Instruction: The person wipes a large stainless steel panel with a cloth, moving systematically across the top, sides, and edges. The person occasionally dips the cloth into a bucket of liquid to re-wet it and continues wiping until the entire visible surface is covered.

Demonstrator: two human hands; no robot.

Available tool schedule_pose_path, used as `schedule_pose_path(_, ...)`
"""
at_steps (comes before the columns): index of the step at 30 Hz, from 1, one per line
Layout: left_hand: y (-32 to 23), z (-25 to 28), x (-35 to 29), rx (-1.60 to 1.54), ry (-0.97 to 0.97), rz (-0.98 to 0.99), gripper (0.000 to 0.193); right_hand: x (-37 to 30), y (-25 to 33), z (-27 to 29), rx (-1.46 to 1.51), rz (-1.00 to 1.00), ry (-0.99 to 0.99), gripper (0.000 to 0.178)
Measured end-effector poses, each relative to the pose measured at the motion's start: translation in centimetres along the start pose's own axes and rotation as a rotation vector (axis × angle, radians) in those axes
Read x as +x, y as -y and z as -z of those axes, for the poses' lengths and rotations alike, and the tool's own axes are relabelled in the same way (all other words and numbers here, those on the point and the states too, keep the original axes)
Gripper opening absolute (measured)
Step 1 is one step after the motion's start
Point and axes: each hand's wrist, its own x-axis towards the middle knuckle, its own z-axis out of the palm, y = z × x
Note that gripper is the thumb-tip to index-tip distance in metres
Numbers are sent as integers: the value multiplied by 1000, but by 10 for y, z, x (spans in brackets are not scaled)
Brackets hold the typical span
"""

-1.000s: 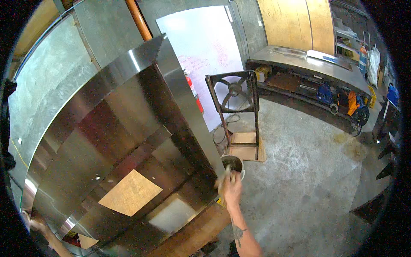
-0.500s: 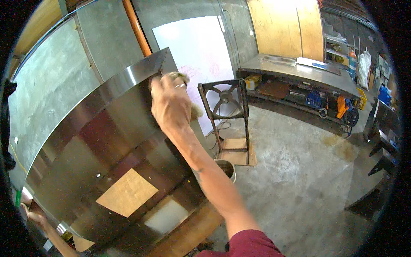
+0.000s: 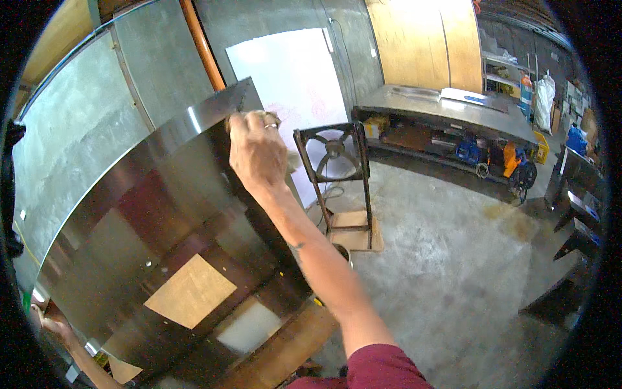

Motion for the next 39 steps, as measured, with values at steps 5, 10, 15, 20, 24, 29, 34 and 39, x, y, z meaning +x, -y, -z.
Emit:
schedule_pose_path(5, -6, 34, 13, 5, 14, 65, 43, 2, 0, 23, -3, -105, -113, 22)
schedule_pose_path(10, 6, 47, 22, -25, 15, 97, 41, 65, -19, -11, -108, -74, -145, 25)
schedule_pose_path(15, 7, 57, 26, -40, 44, 156, 40, -13, -18, 0, -198, 194, 43, 23)
schedule_pose_path(20, 1, 81, 32, -47, 80, 194, 39, 5, -9, 11, -123, 89, -111, 24)
schedule_pose_path(24, -9, 85, 47, -131, 398, 274, 39, 19, -9, -11, -155, 63, -156, 24)
schedule_pose_path(29, -4, 54, 25, -33, 38, 201, 40, -51, 11, 0, -158, 113, 154, 23)
schedule_pose_path(34, -4, 36, 11, -55, -63, 188, 30, -34, 18, 2, -350, 278, -22, 28)
schedule_pose_path(39, -8, 66, 31, -119, 87, 219, 35, 14, -17, -3, -585, 651, 26, 6)
